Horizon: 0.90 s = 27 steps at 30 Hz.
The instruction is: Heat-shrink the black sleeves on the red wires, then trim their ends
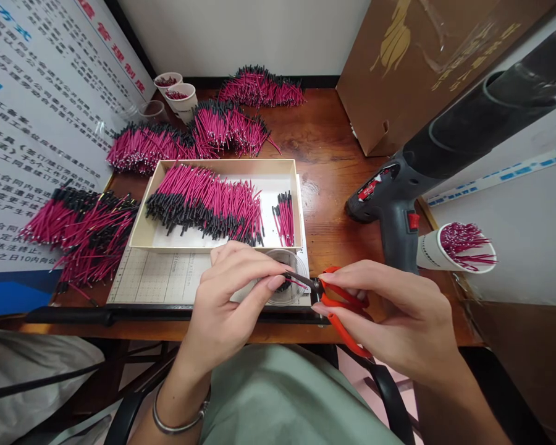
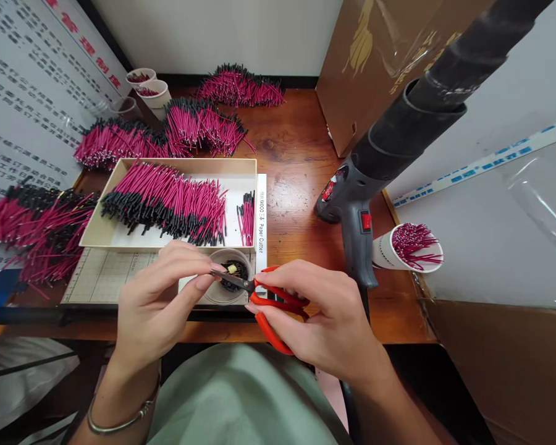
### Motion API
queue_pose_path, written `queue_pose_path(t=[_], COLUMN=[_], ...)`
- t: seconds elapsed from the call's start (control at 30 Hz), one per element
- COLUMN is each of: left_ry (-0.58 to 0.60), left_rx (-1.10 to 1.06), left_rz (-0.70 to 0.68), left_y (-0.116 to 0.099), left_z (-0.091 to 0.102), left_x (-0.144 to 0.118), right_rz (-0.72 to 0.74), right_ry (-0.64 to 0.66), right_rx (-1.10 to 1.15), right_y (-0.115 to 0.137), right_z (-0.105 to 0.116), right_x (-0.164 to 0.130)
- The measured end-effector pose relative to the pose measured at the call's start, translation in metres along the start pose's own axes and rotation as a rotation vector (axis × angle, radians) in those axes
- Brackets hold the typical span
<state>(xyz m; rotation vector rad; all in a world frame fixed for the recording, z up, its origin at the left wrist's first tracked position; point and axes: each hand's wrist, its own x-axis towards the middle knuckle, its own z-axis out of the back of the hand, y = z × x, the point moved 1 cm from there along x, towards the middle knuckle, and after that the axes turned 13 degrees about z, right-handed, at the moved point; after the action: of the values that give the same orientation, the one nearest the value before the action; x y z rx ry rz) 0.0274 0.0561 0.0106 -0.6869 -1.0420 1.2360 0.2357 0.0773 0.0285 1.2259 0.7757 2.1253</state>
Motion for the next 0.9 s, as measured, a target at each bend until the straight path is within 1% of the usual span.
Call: queue_pose_path(t=[0.23, 0.7, 0.9], left_ry=[-0.01, -0.007, -0.006], left_rx=[0.005, 0.009, -0.005], left_rz=[0.014, 0.013, 0.01], left_y=[0.0006, 0.0, -0.0003], left_z=[-0.0001, 0.0004, 0.0004], left_x=[0.0, 0.0005, 0.0003], right_rz=[-0.031, 0.002, -0.006], right_ry=[-0.038, 0.015, -0.01], right_rx=[0.004, 0.032, 0.026], right_y=[-0.0028, -0.0036, -0.0039], right_z=[-0.0007, -0.0017, -0.0026], right_x=[0.0002, 0.0033, 0.0034])
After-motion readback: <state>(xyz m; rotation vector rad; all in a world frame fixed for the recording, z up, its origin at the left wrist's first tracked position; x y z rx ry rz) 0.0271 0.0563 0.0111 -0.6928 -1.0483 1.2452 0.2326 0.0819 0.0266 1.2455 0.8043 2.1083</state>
